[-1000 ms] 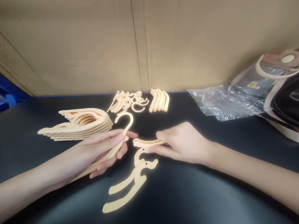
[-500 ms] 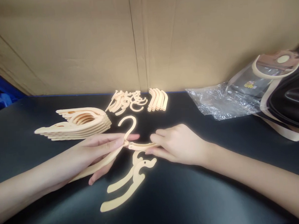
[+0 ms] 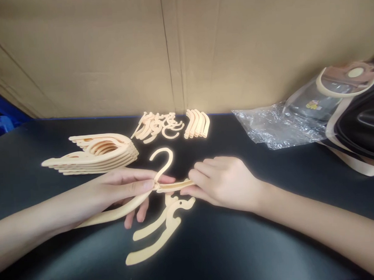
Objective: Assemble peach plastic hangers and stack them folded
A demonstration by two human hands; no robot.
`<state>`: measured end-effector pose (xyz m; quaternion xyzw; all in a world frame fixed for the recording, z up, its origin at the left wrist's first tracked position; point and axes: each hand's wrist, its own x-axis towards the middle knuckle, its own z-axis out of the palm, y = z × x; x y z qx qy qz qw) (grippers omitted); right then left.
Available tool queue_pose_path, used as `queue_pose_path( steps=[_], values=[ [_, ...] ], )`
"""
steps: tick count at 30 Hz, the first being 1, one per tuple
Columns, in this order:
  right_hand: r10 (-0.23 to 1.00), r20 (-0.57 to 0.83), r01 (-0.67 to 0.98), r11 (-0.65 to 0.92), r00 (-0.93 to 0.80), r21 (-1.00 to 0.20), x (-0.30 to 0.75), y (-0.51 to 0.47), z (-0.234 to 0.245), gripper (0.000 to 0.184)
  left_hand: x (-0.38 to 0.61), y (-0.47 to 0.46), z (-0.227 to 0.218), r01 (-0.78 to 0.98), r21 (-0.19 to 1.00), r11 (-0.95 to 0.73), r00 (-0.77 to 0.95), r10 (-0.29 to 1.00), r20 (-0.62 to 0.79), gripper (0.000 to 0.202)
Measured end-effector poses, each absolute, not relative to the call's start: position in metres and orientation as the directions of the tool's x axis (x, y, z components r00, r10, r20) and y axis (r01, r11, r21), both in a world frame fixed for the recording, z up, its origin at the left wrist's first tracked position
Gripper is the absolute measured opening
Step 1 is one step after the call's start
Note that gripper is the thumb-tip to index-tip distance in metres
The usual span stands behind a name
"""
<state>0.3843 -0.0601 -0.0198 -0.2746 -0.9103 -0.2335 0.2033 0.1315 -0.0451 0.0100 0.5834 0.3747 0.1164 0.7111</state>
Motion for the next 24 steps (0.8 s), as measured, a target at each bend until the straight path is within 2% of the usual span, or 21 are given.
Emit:
queue_pose_path(
  steps=[5,12,20,24],
  values=[
    [0.384,0.51,0.583,0.747,-0.77,0.318,0.3837,-0.0606,-0.0184,0.04,0.1335,-0.0449,0.0086,0.226,0.939,0.26,0.705,0.622,-0.342,0.027],
    [0.393,0.511,0.585,0.757,-0.764,0.291,0.3841,-0.0608,-0.0201,0.04,0.1369,-0.0491,0.0062,0.238,0.942,0.237,0.667,0.665,-0.336,0.024],
    [0.498,0.493,0.616,0.781,-0.714,0.102,0.3844,-0.0622,-0.0236,0.044,0.1356,-0.0489,0.0039,0.276,0.951,0.142,0.657,0.694,-0.294,0.027],
    [0.571,0.457,0.61,0.789,-0.682,-0.075,0.3839,-0.0631,-0.0248,0.042,0.1366,-0.05,0.0033,0.275,0.953,0.123,0.66,0.697,-0.28,0.03]
  ],
)
